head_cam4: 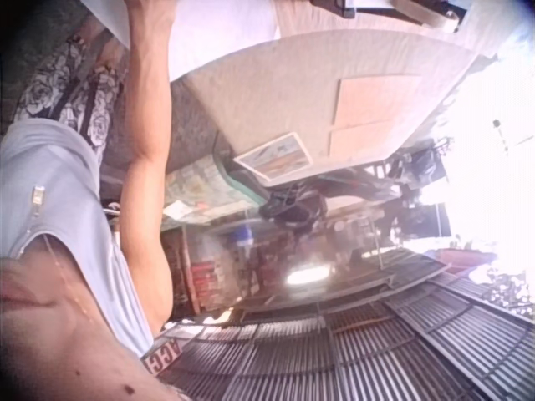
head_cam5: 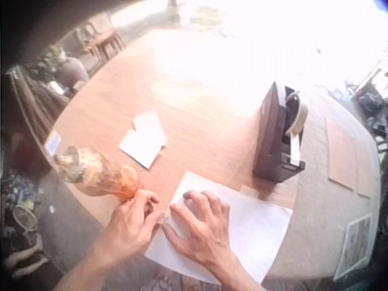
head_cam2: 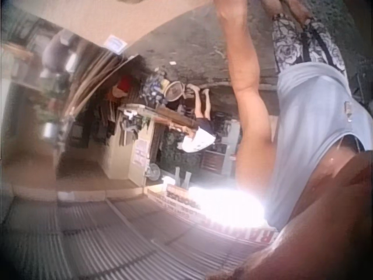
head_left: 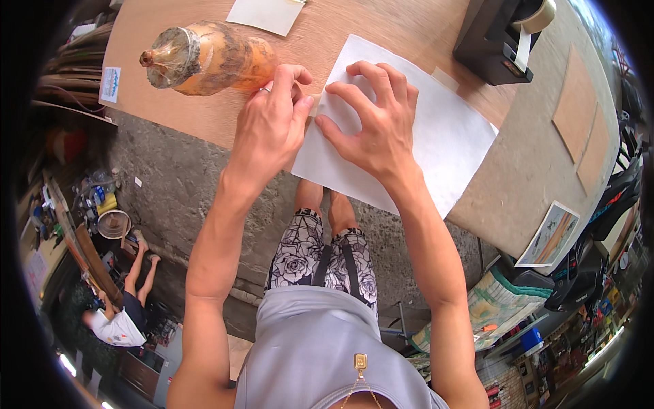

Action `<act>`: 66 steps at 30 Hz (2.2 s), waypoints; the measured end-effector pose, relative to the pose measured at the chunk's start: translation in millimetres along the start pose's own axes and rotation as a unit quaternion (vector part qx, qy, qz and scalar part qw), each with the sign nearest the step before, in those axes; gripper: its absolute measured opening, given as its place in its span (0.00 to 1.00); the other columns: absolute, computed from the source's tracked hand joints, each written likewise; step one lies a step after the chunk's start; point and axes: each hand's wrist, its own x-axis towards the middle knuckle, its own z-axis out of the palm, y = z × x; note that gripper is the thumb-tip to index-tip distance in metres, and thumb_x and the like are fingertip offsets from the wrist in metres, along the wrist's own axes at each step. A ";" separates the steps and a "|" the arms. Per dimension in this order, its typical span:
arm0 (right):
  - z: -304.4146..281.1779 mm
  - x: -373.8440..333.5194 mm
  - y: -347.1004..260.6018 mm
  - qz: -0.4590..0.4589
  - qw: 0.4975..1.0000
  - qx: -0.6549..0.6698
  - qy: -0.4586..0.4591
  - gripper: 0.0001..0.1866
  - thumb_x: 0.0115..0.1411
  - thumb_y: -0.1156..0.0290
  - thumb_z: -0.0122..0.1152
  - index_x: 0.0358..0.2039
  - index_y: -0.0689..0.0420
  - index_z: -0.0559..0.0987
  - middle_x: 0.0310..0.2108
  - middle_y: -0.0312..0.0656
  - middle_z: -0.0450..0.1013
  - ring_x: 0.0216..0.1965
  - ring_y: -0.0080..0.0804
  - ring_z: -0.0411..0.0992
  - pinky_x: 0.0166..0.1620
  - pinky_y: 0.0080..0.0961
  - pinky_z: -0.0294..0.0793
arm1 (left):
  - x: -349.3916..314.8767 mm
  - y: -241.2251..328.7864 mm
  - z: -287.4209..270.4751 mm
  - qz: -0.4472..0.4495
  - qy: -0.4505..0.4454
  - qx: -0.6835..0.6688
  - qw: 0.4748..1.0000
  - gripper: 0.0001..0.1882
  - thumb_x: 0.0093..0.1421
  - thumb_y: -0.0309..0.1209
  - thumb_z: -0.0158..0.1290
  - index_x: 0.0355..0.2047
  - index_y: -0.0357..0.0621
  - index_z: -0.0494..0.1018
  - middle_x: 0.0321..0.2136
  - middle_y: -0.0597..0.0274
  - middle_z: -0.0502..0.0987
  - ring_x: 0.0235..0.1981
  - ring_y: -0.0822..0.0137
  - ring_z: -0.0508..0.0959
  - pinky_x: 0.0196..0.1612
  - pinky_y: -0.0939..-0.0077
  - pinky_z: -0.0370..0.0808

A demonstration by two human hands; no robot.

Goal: The person tapes a translucent sheet to a white paper, applies glue in lines along the top edge, and places a small white square on the glued area. The person repeats this process with another small white square.

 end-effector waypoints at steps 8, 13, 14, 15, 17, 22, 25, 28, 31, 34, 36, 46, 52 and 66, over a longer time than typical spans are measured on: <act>0.0 -0.6 1.1 0.009 1.000 0.013 0.005 0.18 0.44 0.59 0.71 0.37 0.46 0.79 0.48 0.35 0.69 0.54 0.38 0.62 0.52 0.37 0.58 | 3.5 -2.8 4.3 -0.009 -0.006 0.020 1.000 0.10 0.65 0.26 0.49 0.45 0.39 0.63 0.24 0.54 0.74 0.27 0.61 0.76 0.34 0.67 0.72; -0.4 -0.4 1.1 0.010 1.000 0.016 0.004 0.17 0.44 0.60 0.70 0.36 0.47 0.79 0.47 0.36 0.69 0.54 0.37 0.62 0.52 0.37 0.58 | 3.6 -7.0 3.6 -0.037 -0.008 -0.031 0.999 0.10 0.65 0.27 0.49 0.45 0.40 0.64 0.25 0.55 0.75 0.28 0.61 0.76 0.34 0.67 0.72; -0.2 0.0 1.4 0.007 1.000 0.011 0.007 0.18 0.44 0.60 0.70 0.36 0.47 0.79 0.47 0.36 0.69 0.54 0.37 0.62 0.52 0.37 0.58 | 4.4 -5.3 2.1 -0.050 -0.013 -0.041 0.998 0.10 0.65 0.27 0.50 0.44 0.41 0.65 0.25 0.54 0.76 0.29 0.57 0.78 0.35 0.63 0.72; 0.5 0.3 1.4 0.003 1.000 0.007 0.009 0.18 0.44 0.60 0.70 0.36 0.47 0.79 0.47 0.36 0.69 0.54 0.37 0.62 0.52 0.38 0.58 | 4.1 -4.3 1.2 -0.065 -0.018 -0.050 0.996 0.10 0.64 0.28 0.50 0.44 0.42 0.65 0.26 0.53 0.77 0.31 0.52 0.79 0.36 0.60 0.72; 0.5 0.0 -0.3 0.001 1.000 0.003 0.009 0.18 0.43 0.59 0.70 0.36 0.47 0.79 0.47 0.36 0.69 0.54 0.37 0.62 0.52 0.38 0.58 | 2.8 -6.6 4.1 -0.036 -0.005 -0.026 0.999 0.10 0.65 0.27 0.49 0.45 0.40 0.64 0.25 0.55 0.75 0.27 0.63 0.75 0.34 0.67 0.71; 1.0 0.4 -0.1 0.003 1.000 0.001 0.008 0.19 0.42 0.58 0.71 0.36 0.48 0.80 0.46 0.36 0.68 0.54 0.37 0.62 0.52 0.38 0.58 | 4.2 -6.4 6.7 -0.020 0.001 0.003 1.000 0.10 0.66 0.26 0.49 0.46 0.39 0.64 0.24 0.56 0.75 0.25 0.67 0.73 0.33 0.71 0.71; 1.5 -0.2 1.3 0.002 1.000 -0.001 0.007 0.19 0.43 0.58 0.71 0.36 0.48 0.80 0.46 0.36 0.68 0.54 0.37 0.62 0.51 0.38 0.58 | 5.2 -5.8 7.4 -0.021 0.003 0.012 1.000 0.11 0.66 0.27 0.50 0.46 0.39 0.64 0.25 0.55 0.75 0.25 0.67 0.74 0.33 0.71 0.71; 1.1 0.4 -0.3 0.003 1.000 0.001 0.007 0.19 0.43 0.58 0.71 0.36 0.48 0.80 0.47 0.36 0.68 0.54 0.36 0.62 0.52 0.38 0.58 | 4.1 -7.3 7.6 -0.027 0.006 -0.005 1.000 0.11 0.66 0.27 0.50 0.46 0.39 0.64 0.25 0.55 0.76 0.27 0.68 0.74 0.34 0.72 0.72; 0.9 -0.1 0.3 0.003 1.000 0.004 0.008 0.19 0.43 0.58 0.71 0.36 0.48 0.80 0.47 0.35 0.68 0.54 0.36 0.62 0.52 0.38 0.58 | 4.2 -10.7 7.0 -0.041 0.006 -0.039 0.998 0.10 0.65 0.27 0.50 0.45 0.40 0.64 0.26 0.54 0.77 0.29 0.64 0.77 0.36 0.69 0.72; 0.9 -0.8 -0.1 0.005 1.000 0.002 0.005 0.19 0.43 0.58 0.71 0.36 0.48 0.80 0.47 0.35 0.68 0.54 0.36 0.62 0.52 0.38 0.58 | 5.2 -10.4 5.7 -0.068 -0.002 -0.068 0.995 0.10 0.64 0.29 0.51 0.43 0.41 0.65 0.29 0.52 0.79 0.33 0.54 0.81 0.37 0.61 0.74; 0.6 -0.7 0.0 0.007 1.000 0.003 0.005 0.19 0.43 0.58 0.71 0.36 0.49 0.80 0.46 0.35 0.68 0.54 0.36 0.62 0.52 0.38 0.58 | 6.2 -7.5 7.1 -0.079 -0.003 -0.059 0.995 0.10 0.64 0.29 0.51 0.43 0.41 0.65 0.30 0.52 0.79 0.33 0.54 0.81 0.37 0.61 0.74; 0.6 -0.4 -0.3 0.015 1.000 0.009 0.009 0.20 0.43 0.58 0.71 0.38 0.46 0.79 0.47 0.35 0.68 0.54 0.36 0.62 0.52 0.38 0.58 | 6.2 -2.0 12.5 -0.037 0.021 0.010 0.999 0.09 0.65 0.30 0.51 0.43 0.42 0.66 0.31 0.53 0.80 0.32 0.54 0.82 0.36 0.60 0.75; 0.6 -2.2 0.5 0.005 1.000 -0.002 0.004 0.19 0.43 0.59 0.70 0.38 0.43 0.79 0.47 0.36 0.68 0.54 0.36 0.62 0.53 0.39 0.58 | 7.8 1.4 10.4 -0.045 0.007 0.029 0.999 0.09 0.66 0.31 0.49 0.42 0.41 0.66 0.30 0.52 0.80 0.33 0.53 0.82 0.36 0.60 0.75; 1.6 -2.1 0.1 -0.005 1.000 -0.006 0.018 0.16 0.43 0.59 0.69 0.34 0.44 0.81 0.47 0.37 0.68 0.54 0.37 0.62 0.52 0.39 0.58 | 8.6 -1.2 11.8 -0.027 0.000 0.033 0.999 0.09 0.66 0.27 0.50 0.44 0.39 0.65 0.28 0.49 0.78 0.32 0.57 0.81 0.35 0.66 0.75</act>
